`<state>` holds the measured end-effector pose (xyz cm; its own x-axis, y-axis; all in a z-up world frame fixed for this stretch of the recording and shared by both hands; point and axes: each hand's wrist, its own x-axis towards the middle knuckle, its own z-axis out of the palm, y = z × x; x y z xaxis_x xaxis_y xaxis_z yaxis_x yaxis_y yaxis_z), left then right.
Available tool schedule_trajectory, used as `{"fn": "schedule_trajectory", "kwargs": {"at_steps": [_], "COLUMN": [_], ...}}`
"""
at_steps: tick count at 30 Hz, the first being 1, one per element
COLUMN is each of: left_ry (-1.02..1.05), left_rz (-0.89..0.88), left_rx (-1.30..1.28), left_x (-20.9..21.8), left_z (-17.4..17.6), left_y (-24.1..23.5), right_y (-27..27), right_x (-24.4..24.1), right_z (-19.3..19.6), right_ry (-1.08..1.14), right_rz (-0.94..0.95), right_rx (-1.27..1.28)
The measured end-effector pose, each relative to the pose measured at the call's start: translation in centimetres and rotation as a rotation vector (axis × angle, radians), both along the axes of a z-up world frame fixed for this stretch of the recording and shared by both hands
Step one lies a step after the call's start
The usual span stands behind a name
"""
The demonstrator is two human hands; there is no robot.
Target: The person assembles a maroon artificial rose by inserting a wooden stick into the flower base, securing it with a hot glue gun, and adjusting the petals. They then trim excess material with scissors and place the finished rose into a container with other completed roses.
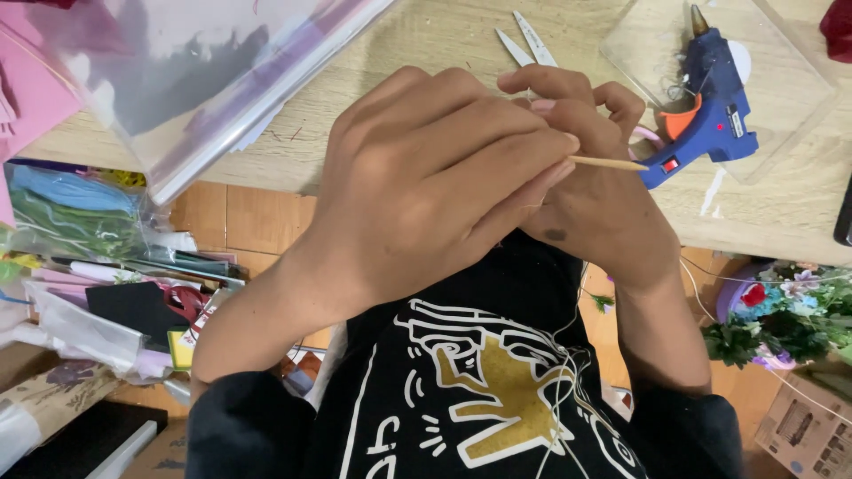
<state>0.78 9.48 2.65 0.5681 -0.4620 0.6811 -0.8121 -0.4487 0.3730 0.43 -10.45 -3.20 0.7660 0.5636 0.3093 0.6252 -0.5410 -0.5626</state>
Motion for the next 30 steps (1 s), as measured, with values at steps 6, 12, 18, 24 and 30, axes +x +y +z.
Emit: {"fn": "schedule_trajectory", "kwargs": {"at_steps": [6, 12, 18, 24, 30], "left_ry": [0.084, 0.229, 0.721, 1.108, 1.165], "left_rz": [-0.089, -0.045, -0.112, -0.538, -0.576], "left_rx": [-0.093, -0.294, -1.06, -1.504, -1.638], "left_x": [0.2, 1.3, 9.1, 20.1, 22.0], "left_z": [0.2, 2.0, 0.1, -4.4, -2.7], "left_y": [0.2, 1.4, 3.2, 2.9, 0.4], "right_y": [0.5, -2.6, -7.2, -3.1, -0.9], "right_x": [-0.1, -0.2, -2.0, -0.7, -0.7], "right_z": [1.8, 1.0, 0.7, 3.3, 5.0], "right_ry": [0.025, -0.192, -0.107, 0.153, 0.066], "right_rz": [-0.014, -0.091, -0.271, -0.2, -0.135], "right_rx": [-0.044, 0.517, 1.073, 1.204, 1.176]}}
